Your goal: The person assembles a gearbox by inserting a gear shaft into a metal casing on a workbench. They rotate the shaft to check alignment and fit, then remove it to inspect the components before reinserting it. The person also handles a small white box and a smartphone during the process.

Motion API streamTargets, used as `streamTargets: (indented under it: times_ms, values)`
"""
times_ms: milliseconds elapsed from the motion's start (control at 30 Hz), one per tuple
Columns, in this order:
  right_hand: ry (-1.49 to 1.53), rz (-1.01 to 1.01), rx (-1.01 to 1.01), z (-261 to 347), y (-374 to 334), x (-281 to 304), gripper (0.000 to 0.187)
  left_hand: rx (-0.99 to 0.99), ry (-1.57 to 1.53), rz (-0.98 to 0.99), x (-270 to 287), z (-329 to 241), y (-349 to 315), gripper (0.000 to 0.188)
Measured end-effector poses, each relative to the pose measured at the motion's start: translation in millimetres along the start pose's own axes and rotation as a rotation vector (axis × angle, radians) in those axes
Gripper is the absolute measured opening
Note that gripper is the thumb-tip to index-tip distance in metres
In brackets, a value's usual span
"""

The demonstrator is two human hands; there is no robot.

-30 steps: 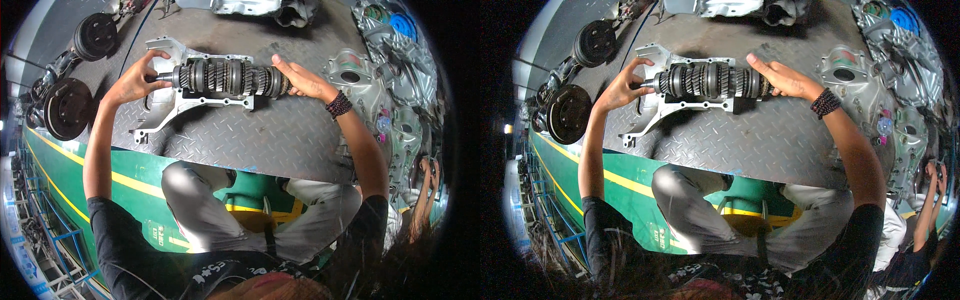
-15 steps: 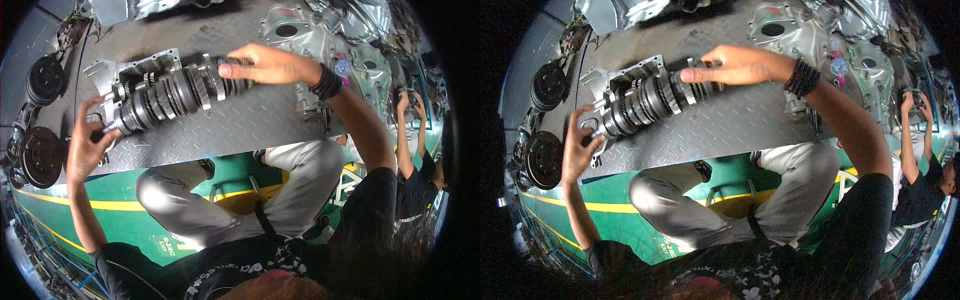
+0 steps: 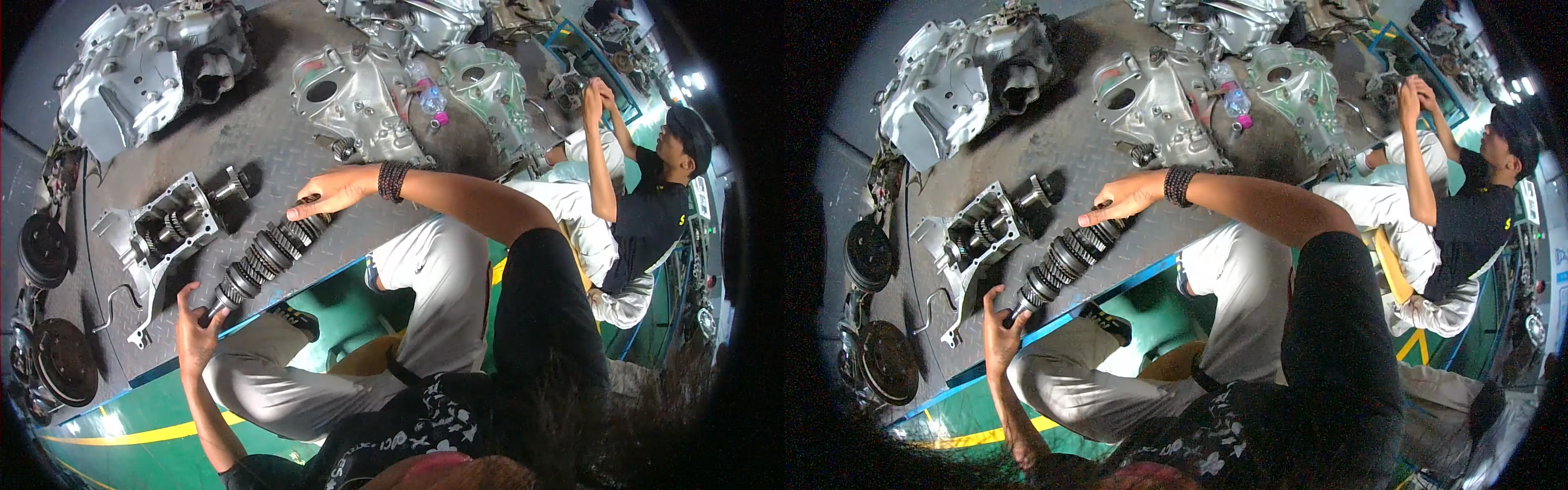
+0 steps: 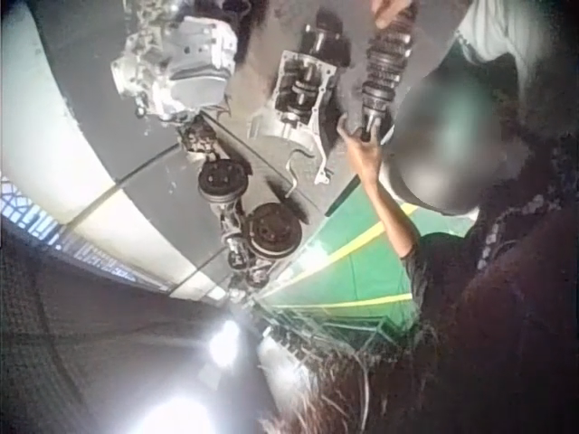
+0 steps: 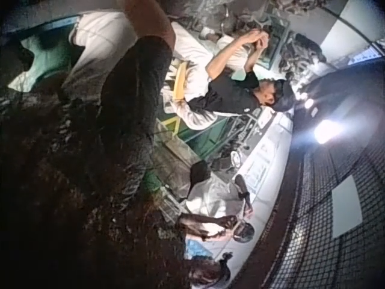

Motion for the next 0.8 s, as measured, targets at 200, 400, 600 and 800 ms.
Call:
streamTargets:
  times_ms: [200, 400, 600, 800]
  values:
    - [-0.103, -0.083, -0.027, -3, 1, 8, 0.088, -0.026, -0.055, -0.005, -9, 20, 19, 0.071]
    - [-0.063, -0.090, -0.055, -6, -1, 6, 0.102, -0.041, -0.133, 0.073, -13, 27, 30, 0.075]
    - [-0.194, -0.129, -0.095, -8, -3, 4, 0.092, 0.026, 0.052, 0.083, -11, 11, 30, 0.060]
    - [-0.288, -0.406, -0.078, 7, -14, 6, 0.091, -0.050, 0.024, 0.121, -22, -6, 24, 0.079]
Point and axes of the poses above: each hand's wrist, its own y-axis towards the middle knuckle, its own x-axis out of the back of the hand, z = x × y, the point moved 9 cm from there along y, towards the middle knuckle, and after that the axes turned 13 degrees about z, right-handed, at the moved point
